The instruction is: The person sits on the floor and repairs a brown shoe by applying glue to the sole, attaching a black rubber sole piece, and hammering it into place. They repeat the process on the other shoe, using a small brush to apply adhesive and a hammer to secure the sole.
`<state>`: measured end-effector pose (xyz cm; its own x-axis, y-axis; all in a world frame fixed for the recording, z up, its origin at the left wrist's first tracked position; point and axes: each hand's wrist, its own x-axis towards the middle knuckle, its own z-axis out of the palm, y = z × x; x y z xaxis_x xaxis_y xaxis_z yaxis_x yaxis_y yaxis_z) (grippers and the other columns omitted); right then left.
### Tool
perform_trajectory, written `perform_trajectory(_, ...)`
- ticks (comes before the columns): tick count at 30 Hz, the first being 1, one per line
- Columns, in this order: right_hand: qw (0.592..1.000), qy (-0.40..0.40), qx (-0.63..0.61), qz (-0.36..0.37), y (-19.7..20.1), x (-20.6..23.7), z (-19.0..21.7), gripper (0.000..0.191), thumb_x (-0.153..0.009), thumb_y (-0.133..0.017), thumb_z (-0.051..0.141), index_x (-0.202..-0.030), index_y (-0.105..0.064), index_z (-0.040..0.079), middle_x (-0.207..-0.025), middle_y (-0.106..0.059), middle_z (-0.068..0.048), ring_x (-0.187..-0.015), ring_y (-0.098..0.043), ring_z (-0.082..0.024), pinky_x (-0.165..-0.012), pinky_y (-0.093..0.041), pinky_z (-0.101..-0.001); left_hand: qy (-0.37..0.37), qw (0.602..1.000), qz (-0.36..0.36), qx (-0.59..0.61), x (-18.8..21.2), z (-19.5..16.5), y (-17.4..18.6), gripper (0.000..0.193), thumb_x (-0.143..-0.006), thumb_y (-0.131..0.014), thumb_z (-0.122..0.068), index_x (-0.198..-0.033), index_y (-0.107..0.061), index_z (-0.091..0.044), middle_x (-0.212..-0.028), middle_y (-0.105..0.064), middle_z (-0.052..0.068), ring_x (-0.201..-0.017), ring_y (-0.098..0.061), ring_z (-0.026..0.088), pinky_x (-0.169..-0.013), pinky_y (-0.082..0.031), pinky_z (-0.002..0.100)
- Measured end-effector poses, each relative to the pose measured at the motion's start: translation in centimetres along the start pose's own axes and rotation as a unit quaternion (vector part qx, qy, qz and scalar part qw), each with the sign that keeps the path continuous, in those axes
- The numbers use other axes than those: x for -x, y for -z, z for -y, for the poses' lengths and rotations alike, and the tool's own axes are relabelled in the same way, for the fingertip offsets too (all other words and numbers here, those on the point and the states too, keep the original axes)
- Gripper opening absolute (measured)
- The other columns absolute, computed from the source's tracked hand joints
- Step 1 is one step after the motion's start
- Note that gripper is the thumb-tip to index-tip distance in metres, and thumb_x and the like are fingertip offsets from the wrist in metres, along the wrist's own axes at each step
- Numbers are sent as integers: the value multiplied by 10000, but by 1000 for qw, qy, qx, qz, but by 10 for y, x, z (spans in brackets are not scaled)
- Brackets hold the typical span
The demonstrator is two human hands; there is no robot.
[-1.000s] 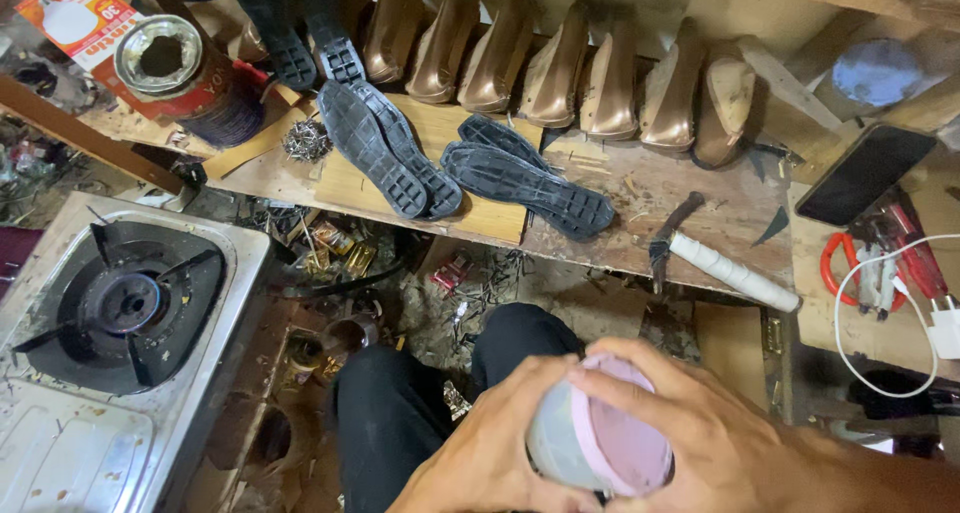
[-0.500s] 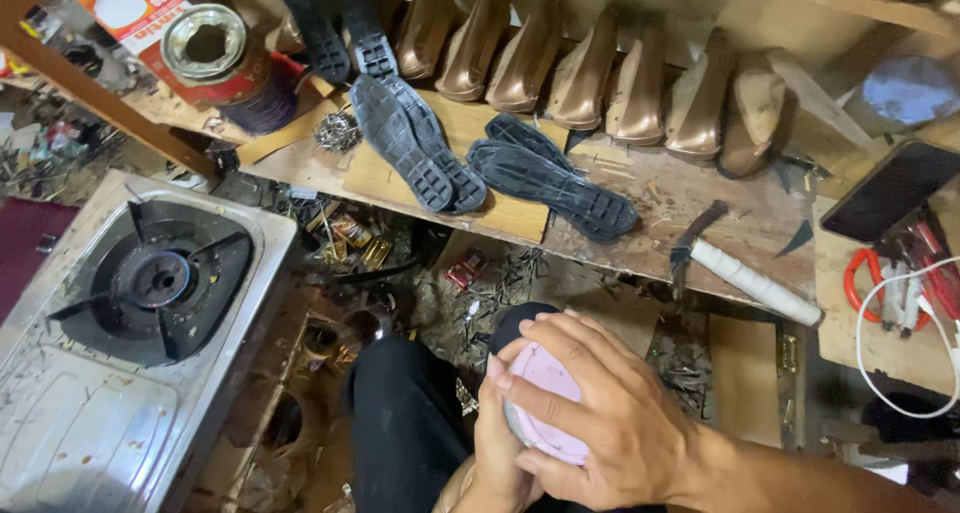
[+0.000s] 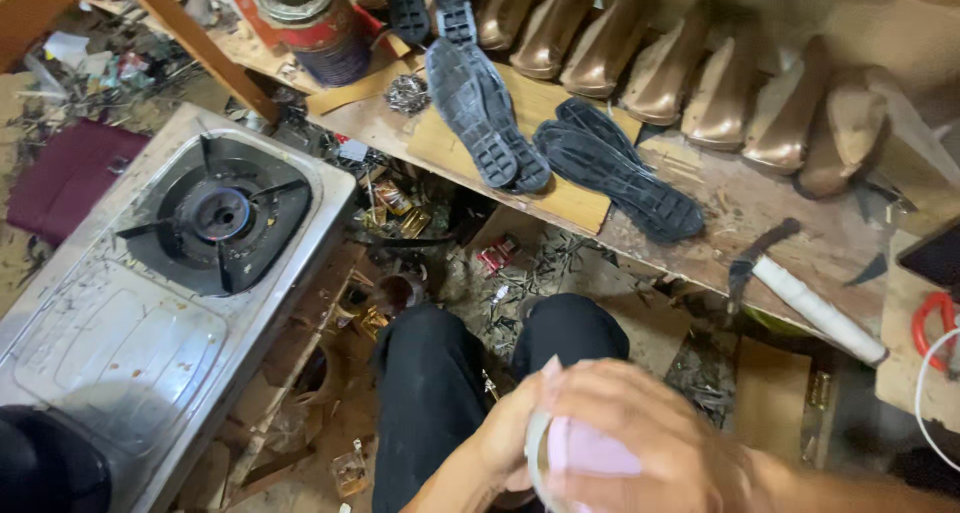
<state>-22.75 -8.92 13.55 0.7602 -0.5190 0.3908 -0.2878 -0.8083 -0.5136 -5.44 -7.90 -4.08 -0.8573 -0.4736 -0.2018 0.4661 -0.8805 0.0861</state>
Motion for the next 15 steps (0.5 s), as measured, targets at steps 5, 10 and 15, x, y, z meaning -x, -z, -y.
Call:
perform_trajectory(5, 993, -53, 102, 3, -2, 3, 5, 554, -770, -747, 309, -1297, -653, 162, -1400, -533, -209, -1327, -518, -440, -1059, -434, -563, 2, 998, -52, -42, -1, -13, -36, 708, -1048, -438, -618, -1450, -527, -42, -1348, -637, 164, -1222, -645, 274, -1012, -546, 401)
perform_trajectory(10, 982, -158, 101, -36, 20, 31, 9, 671, -600, -896, 311, -1185, -654, 89, -1355, -555, -231, -1258, -550, -446, -1003, -475, -540, -103, 982, -55, -150, -6, -4, -64, 685, -977, -450, -529, -1534, -366, -139, -1488, -513, 102, -1321, -564, 268, -1062, -506, 446)
perform_trajectory(15, 870, -314, 344, -161, 81, 98, -45, 778, -593, -895, 300, -1247, -622, -20, -1326, -547, -250, -1225, -556, -432, -1031, -487, -537, -108, 917, -112, -366, 5, -8, -53, 599, -989, -519, -379, -1495, -427, -71, -1493, -533, 99, -1319, -596, 236, -1063, -486, 403)
